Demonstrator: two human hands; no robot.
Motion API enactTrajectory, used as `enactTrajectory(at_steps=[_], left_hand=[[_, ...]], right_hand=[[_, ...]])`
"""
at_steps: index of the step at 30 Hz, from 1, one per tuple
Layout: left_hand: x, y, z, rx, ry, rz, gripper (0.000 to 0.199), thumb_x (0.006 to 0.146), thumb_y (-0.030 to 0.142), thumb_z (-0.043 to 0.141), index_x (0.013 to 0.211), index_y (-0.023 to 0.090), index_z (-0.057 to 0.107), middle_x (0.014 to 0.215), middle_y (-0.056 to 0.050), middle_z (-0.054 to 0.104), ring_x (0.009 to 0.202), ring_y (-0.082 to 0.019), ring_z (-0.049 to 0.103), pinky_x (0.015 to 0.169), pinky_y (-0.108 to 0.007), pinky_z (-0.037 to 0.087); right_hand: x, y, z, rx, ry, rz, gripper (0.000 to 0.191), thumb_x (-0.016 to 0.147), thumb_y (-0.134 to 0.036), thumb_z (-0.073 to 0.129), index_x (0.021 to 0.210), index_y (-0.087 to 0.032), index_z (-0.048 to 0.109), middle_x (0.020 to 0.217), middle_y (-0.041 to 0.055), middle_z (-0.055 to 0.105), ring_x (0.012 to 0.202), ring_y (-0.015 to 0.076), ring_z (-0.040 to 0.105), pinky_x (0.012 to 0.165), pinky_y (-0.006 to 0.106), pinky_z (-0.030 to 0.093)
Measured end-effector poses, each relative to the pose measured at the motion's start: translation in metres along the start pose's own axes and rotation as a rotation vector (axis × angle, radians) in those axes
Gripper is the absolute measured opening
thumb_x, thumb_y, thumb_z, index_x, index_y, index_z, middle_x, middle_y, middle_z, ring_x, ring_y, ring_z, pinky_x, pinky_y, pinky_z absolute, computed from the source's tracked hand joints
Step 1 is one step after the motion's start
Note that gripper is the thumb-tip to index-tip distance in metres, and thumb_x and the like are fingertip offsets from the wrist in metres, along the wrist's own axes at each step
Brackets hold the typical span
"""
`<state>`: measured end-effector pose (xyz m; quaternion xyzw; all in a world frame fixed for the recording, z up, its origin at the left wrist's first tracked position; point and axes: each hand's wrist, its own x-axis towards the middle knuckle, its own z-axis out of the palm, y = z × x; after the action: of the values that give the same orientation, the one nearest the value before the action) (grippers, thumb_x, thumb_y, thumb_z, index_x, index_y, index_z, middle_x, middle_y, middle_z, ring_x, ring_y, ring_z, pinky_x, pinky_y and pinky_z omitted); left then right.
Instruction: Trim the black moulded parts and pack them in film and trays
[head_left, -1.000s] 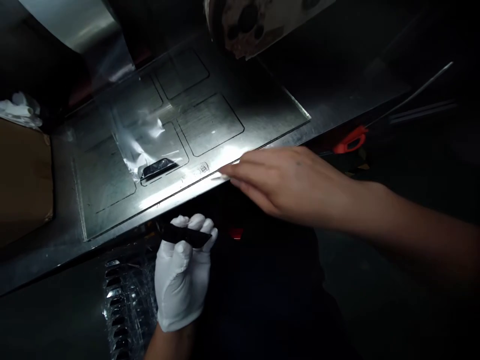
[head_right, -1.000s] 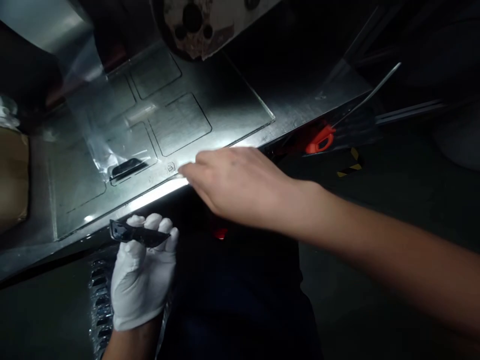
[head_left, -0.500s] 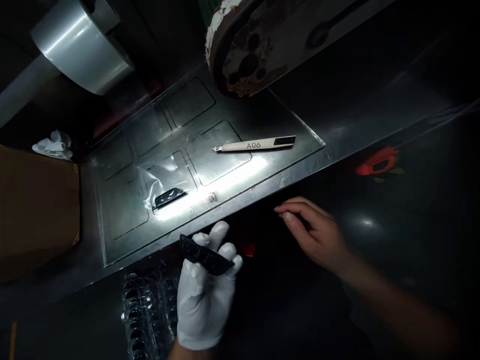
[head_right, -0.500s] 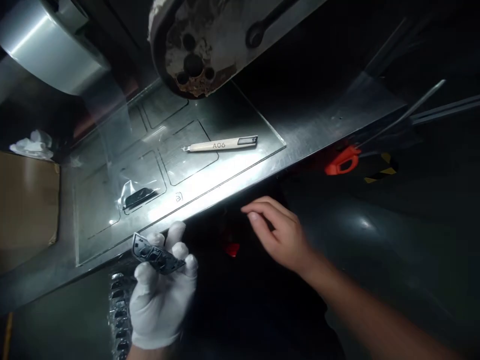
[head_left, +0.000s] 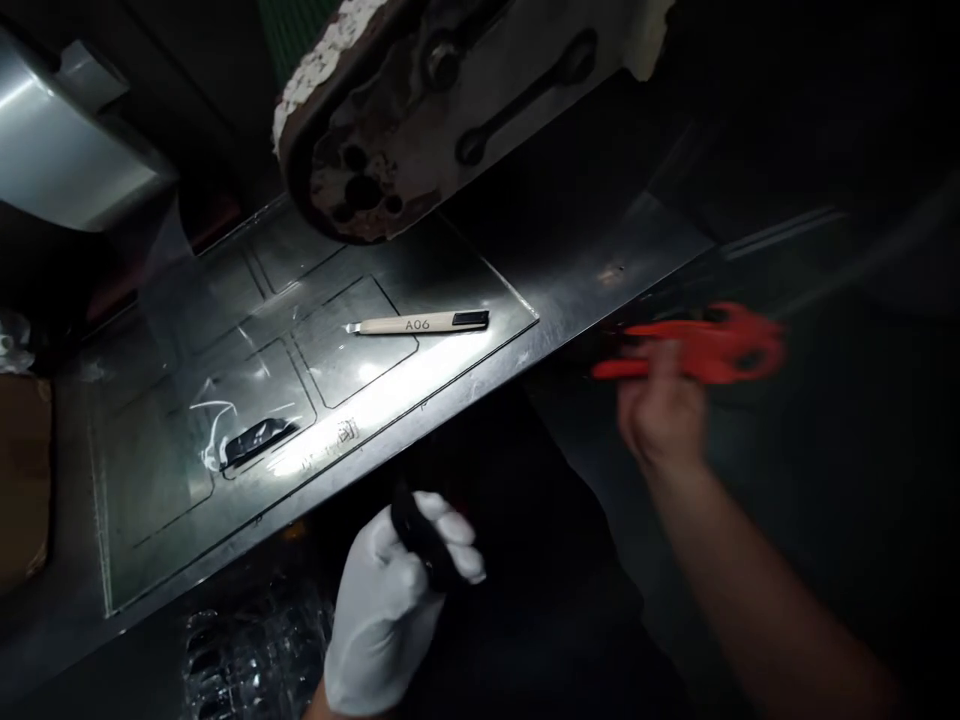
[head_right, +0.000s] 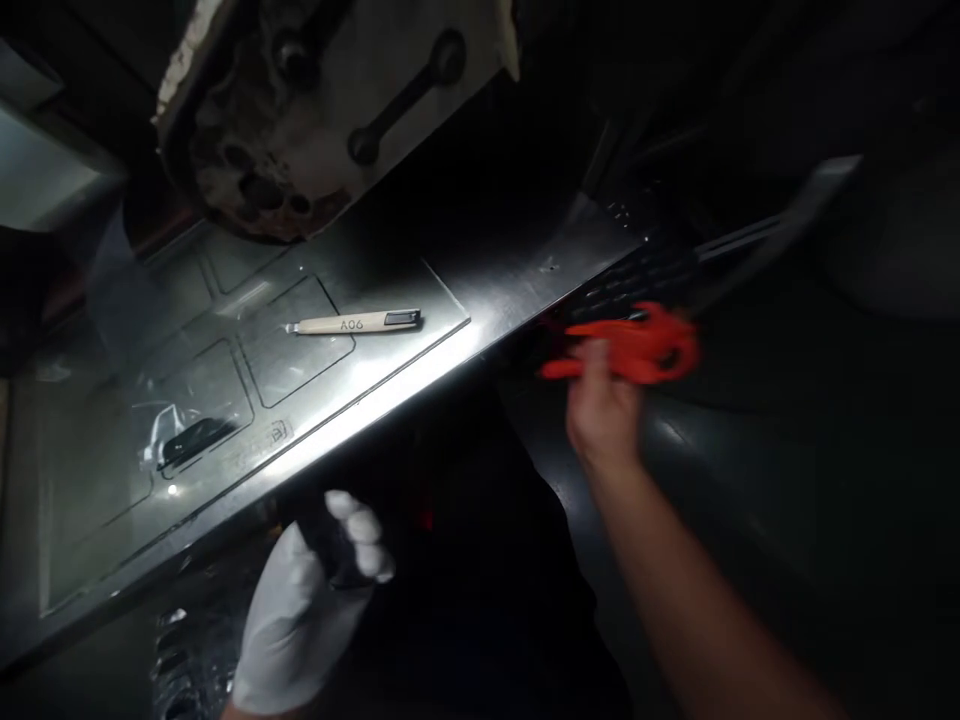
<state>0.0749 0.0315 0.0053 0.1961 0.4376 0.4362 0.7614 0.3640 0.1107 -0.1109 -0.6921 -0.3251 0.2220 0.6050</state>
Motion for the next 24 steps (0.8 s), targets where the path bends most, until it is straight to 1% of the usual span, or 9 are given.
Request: enactTrajectory(at_steps=[2, 4, 6, 8, 10, 12, 14, 17, 24], left_hand=[[0.01, -0.018, -0.018, 0.08, 0.016, -0.118, 0.046, 0.076, 0.04, 0.088, 0.112, 0.016, 0.075, 0.091, -0.009, 0.075, 0.077, -0.021, 0.071, 0.075, -0.033, 0.06], [0.025, -0.041, -0.045, 0.091, 0.098, -0.185, 0.044, 0.078, 0.034, 0.087, 0.113, 0.01, 0.073, 0.093, -0.011, 0.074, 0.081, -0.021, 0.071, 0.076, -0.033, 0.059], [0.042, -0.068, -0.076, 0.065, 0.209, -0.222, 0.03, 0.086, 0.026, 0.08, 0.109, 0.009, 0.072, 0.094, -0.009, 0.072, 0.084, -0.019, 0.07, 0.077, -0.032, 0.059], [0.057, -0.093, -0.106, 0.035, 0.326, -0.246, 0.019, 0.092, 0.024, 0.072, 0.107, 0.012, 0.069, 0.096, -0.005, 0.071, 0.085, -0.018, 0.069, 0.077, -0.034, 0.061], [0.068, -0.113, -0.128, 0.008, 0.394, -0.262, 0.018, 0.095, 0.025, 0.069, 0.109, 0.014, 0.068, 0.104, -0.006, 0.071, 0.091, -0.019, 0.07, 0.079, -0.038, 0.062], [0.074, -0.126, -0.14, -0.011, 0.422, -0.272, 0.021, 0.095, 0.026, 0.069, 0.112, 0.014, 0.067, 0.112, -0.008, 0.07, 0.097, -0.021, 0.07, 0.082, -0.04, 0.062], [0.076, -0.131, -0.146, -0.022, 0.432, -0.266, 0.024, 0.095, 0.026, 0.069, 0.115, 0.014, 0.066, 0.118, -0.009, 0.069, 0.101, -0.022, 0.069, 0.084, -0.041, 0.062], [0.077, -0.13, -0.149, -0.021, 0.428, -0.239, 0.028, 0.095, 0.028, 0.069, 0.12, 0.016, 0.065, 0.123, -0.01, 0.068, 0.105, -0.024, 0.068, 0.087, -0.044, 0.061], [0.084, -0.127, -0.159, 0.036, 0.444, -0.264, 0.026, 0.098, 0.035, 0.064, 0.12, 0.021, 0.067, 0.129, -0.01, 0.066, 0.108, -0.024, 0.067, 0.092, -0.044, 0.06]], right_hand=[[-0.003, -0.017, -0.041, 0.032, 0.136, -0.075, 0.055, 0.099, -0.071, 0.032, 0.111, -0.029, 0.066, 0.112, 0.0139, 0.072, 0.065, 0.0235, 0.065, 0.056, 0.043, 0.049], [-0.01, -0.031, -0.09, -0.015, 0.13, -0.098, 0.038, 0.095, -0.067, 0.051, 0.115, -0.039, 0.067, 0.103, 0.0116, 0.075, 0.054, 0.024, 0.059, 0.047, 0.043, 0.036], [-0.025, -0.036, -0.132, -0.272, -0.224, 0.057, 0.025, 0.089, -0.06, 0.064, 0.111, -0.049, 0.07, 0.103, 0.0095, 0.077, 0.067, 0.0337, 0.068, 0.051, 0.05, 0.042], [-0.049, -0.034, -0.153, -0.567, -0.671, 0.21, 0.027, 0.088, -0.061, 0.064, 0.109, -0.048, 0.073, 0.097, 0.0089, 0.078, 0.081, 0.0388, 0.073, 0.062, 0.052, 0.052], [-0.08, -0.029, -0.148, -0.781, -1.059, 0.299, 0.039, 0.09, -0.065, 0.058, 0.119, -0.042, 0.07, 0.085, 0.0062, 0.077, 0.078, 0.0361, 0.074, 0.065, 0.048, 0.055], [-0.109, -0.026, -0.126, -0.906, -1.26, 0.286, 0.046, 0.095, -0.066, 0.051, 0.126, -0.034, 0.063, 0.074, 0.0022, 0.072, 0.066, 0.0295, 0.071, 0.057, 0.039, 0.049], [-0.128, -0.028, -0.098, -0.975, -1.295, 0.224, 0.044, 0.099, -0.065, 0.044, 0.118, -0.028, 0.06, 0.071, 0.001, 0.069, 0.06, 0.0255, 0.067, 0.053, 0.033, 0.041], [-0.134, -0.036, -0.07, -0.996, -1.313, 0.2, 0.043, 0.099, -0.066, 0.044, 0.11, -0.026, 0.058, 0.076, 0.0018, 0.071, 0.063, 0.0239, 0.067, 0.053, 0.03, 0.041], [-0.1, -0.045, -0.068, -1.083, -1.348, 0.188, 0.048, 0.098, -0.066, 0.046, 0.125, -0.029, 0.059, 0.101, 0.0055, 0.077, 0.09, 0.0303, 0.074, 0.074, 0.038, 0.053]])
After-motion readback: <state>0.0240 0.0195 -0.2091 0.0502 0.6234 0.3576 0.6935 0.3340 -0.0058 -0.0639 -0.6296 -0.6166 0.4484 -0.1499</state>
